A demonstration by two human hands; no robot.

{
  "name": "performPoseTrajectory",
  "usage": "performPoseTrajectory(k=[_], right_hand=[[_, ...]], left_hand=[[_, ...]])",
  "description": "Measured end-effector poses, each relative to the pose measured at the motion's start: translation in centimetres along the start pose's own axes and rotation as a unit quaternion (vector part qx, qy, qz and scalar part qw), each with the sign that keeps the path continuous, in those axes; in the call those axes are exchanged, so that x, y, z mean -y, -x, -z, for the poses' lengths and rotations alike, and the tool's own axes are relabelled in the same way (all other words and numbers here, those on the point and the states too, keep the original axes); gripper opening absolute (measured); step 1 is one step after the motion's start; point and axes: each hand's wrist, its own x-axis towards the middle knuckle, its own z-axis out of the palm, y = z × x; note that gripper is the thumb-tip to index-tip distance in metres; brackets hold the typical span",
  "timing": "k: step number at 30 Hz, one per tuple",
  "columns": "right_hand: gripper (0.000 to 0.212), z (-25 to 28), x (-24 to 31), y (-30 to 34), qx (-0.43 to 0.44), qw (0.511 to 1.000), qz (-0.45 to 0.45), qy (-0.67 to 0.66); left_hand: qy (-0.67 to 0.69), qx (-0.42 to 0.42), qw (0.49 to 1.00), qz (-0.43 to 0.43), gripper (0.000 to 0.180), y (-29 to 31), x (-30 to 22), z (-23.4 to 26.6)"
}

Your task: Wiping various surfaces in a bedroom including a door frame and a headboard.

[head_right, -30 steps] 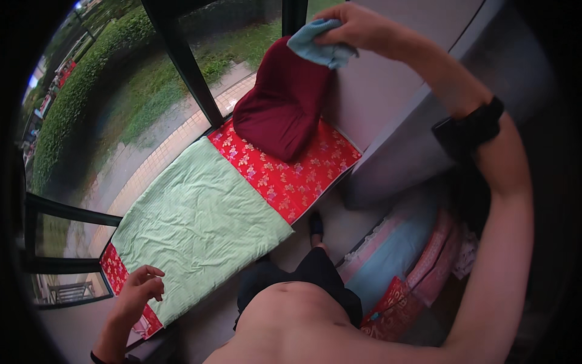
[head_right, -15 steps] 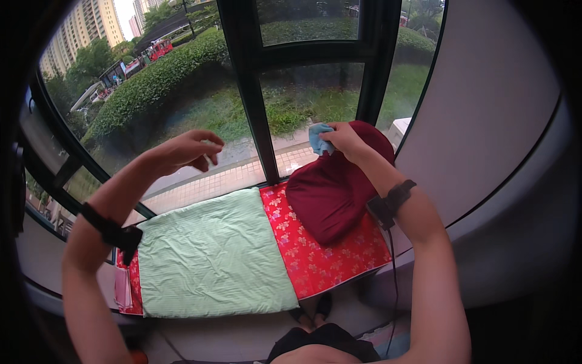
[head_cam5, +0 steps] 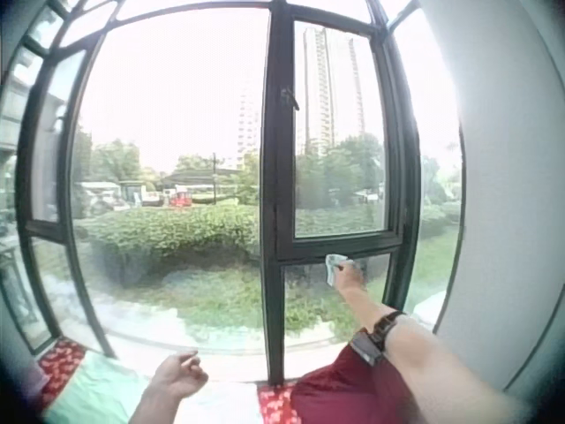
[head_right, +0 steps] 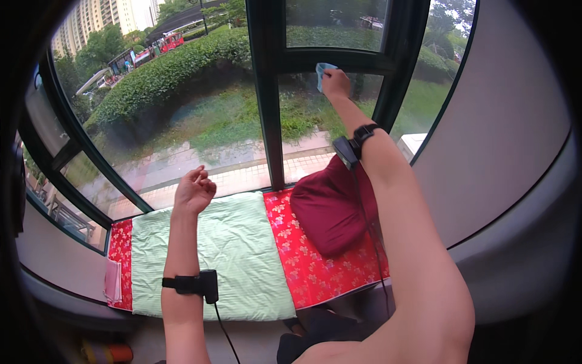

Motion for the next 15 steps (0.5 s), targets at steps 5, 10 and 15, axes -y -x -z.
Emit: performPoseTrajectory(k=[5, 10, 15], right_hand=[[0.022, -4.3, 2.3, -3.0, 0.056, 0.997, 0.056, 0.027], [0.021, -9.6, 1.0, -7.3, 0.052, 0.995, 0.087, -0.007], [0.011, -14.3, 2.7, -10.1, 0.013, 0.989, 0.147, 0.003]], left_hand=[[-0.011, -0.081, 0.996, -0.037, 0.016, 4.0, 1.3, 5.4], [0.007, -0.207, 0.977, -0.048, 0.016, 5.8, 4.5, 8.0], [-0.049, -0.249, 0.967, -0.036, 0.018, 6.6, 8.3, 6.2]])
